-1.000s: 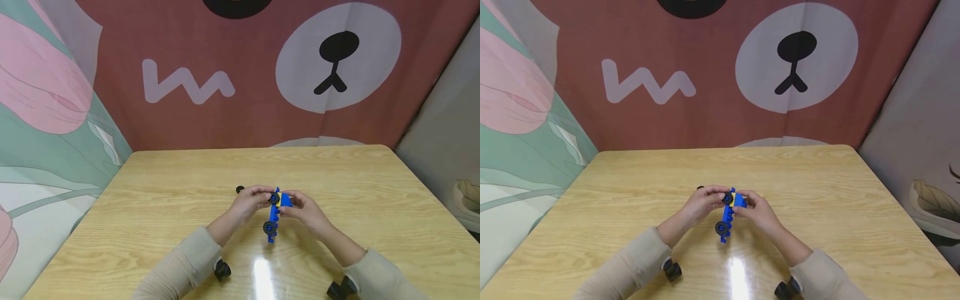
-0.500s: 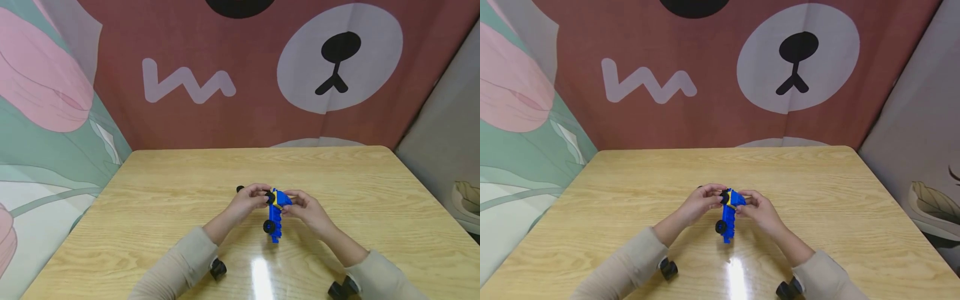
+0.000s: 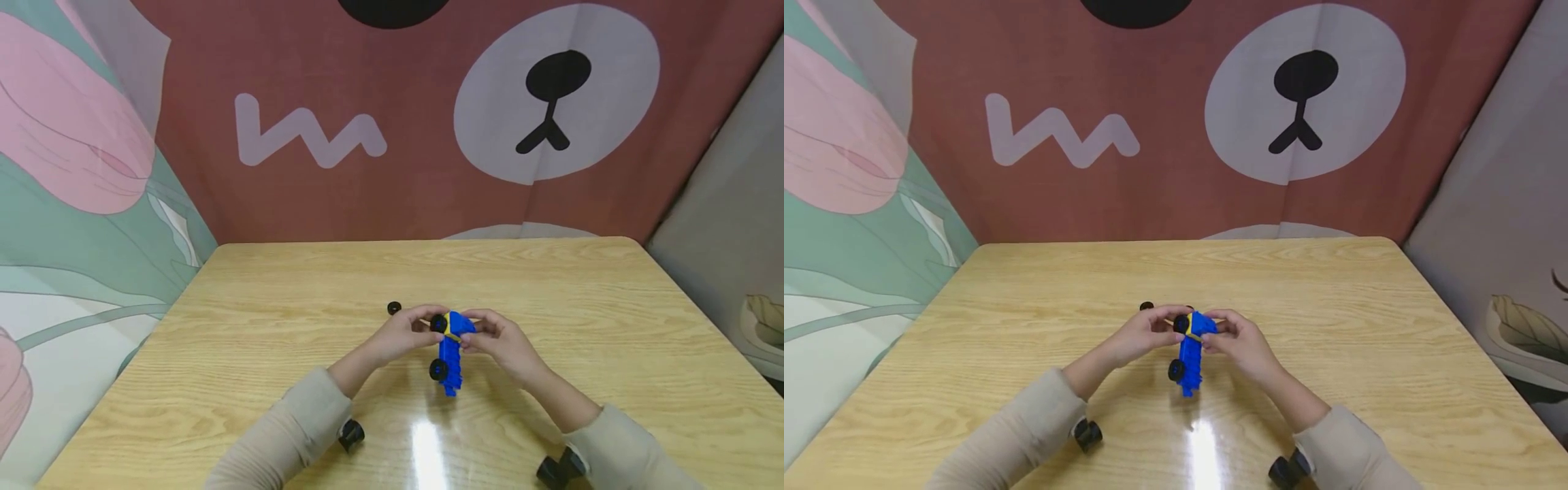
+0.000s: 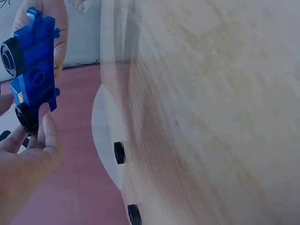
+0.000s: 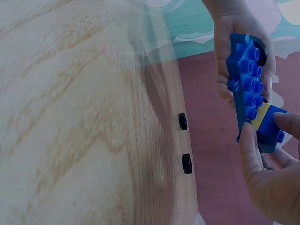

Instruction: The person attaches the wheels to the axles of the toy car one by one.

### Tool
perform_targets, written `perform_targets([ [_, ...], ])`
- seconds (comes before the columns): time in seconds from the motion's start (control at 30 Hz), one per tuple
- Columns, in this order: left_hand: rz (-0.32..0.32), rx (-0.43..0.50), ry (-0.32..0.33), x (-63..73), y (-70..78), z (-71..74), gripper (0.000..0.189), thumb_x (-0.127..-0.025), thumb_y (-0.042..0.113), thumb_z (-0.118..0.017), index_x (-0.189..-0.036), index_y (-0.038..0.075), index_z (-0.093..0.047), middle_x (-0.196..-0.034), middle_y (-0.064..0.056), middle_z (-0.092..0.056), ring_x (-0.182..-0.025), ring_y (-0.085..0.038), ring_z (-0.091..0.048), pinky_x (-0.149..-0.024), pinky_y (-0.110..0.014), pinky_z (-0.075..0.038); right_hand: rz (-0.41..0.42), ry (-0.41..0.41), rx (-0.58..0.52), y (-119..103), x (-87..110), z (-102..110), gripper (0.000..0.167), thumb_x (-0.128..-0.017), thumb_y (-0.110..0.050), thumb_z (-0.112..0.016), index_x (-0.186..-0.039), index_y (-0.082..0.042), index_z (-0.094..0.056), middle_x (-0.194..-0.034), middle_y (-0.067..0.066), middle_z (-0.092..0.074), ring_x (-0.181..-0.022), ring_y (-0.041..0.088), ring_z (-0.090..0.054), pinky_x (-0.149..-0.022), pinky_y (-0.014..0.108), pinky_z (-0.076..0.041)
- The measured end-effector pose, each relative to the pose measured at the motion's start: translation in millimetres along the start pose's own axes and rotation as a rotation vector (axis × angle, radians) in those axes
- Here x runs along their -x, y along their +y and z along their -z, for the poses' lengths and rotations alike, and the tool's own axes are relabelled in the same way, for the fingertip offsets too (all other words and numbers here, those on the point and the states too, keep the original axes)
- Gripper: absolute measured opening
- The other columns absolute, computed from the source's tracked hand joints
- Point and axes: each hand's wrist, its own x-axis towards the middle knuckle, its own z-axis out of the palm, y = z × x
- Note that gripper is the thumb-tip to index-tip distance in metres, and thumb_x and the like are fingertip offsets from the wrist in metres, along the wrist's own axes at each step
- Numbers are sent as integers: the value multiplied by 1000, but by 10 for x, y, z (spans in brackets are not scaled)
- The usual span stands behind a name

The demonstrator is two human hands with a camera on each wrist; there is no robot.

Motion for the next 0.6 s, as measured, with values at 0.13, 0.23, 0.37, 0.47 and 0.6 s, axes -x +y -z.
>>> perform_targets([
  [0.13, -31, -51, -79, 15, 13, 26, 50, -79, 15, -63, -125, 10, -43, -107, -5, -50, -90, -16, -52, -74, -28, -47, -2, 8, 38, -15, -9, -19, 39, -82, -8, -58, -115, 8, -44, -89, 17, -52, -77, 23, -57, -73, 40, -47],
  [0.23, -32, -76, -135, 35, 24, 45, 61, -77, 17, -65, -130, 11, -35, -112, -6, -47, -98, -16, -50, -76, -24, -45, -2, 12, 63, -25, -11, -33, 39, -82, -8, -58, -115, 8, -44, -89, 17, -52, -76, 23, -57, -73, 44, -47],
  [0.37, 2, -87, -201, 67, 21, 59, 77, -74, 21, -68, -136, 15, -23, -124, -4, -40, -107, -15, -43, -83, -26, -42, -1, 15, 94, -27, -13, -42, 39, -82, -10, -59, -114, 7, -45, -88, 17, -52, -77, 25, -57, -73, 46, -46],
  [0.47, -3, -98, -246, 92, 15, 56, 86, -72, 20, -70, -138, 17, -15, -131, -4, -30, -112, -16, -37, -88, -29, -38, 4, 17, 113, -21, -15, -43, 39, -82, -12, -59, -113, 6, -46, -87, 16, -52, -77, 27, -57, -72, 45, -47],
  [0.6, -29, -184, -272, 124, 6, 31, 97, -68, 22, -74, -138, 22, -7, -134, -5, -20, -117, -18, -31, -89, -29, -36, 7, 14, 146, -13, -11, -44, 39, -82, -14, -60, -113, 5, -47, -86, 16, -51, -77, 31, -56, -70, 43, -48],
])
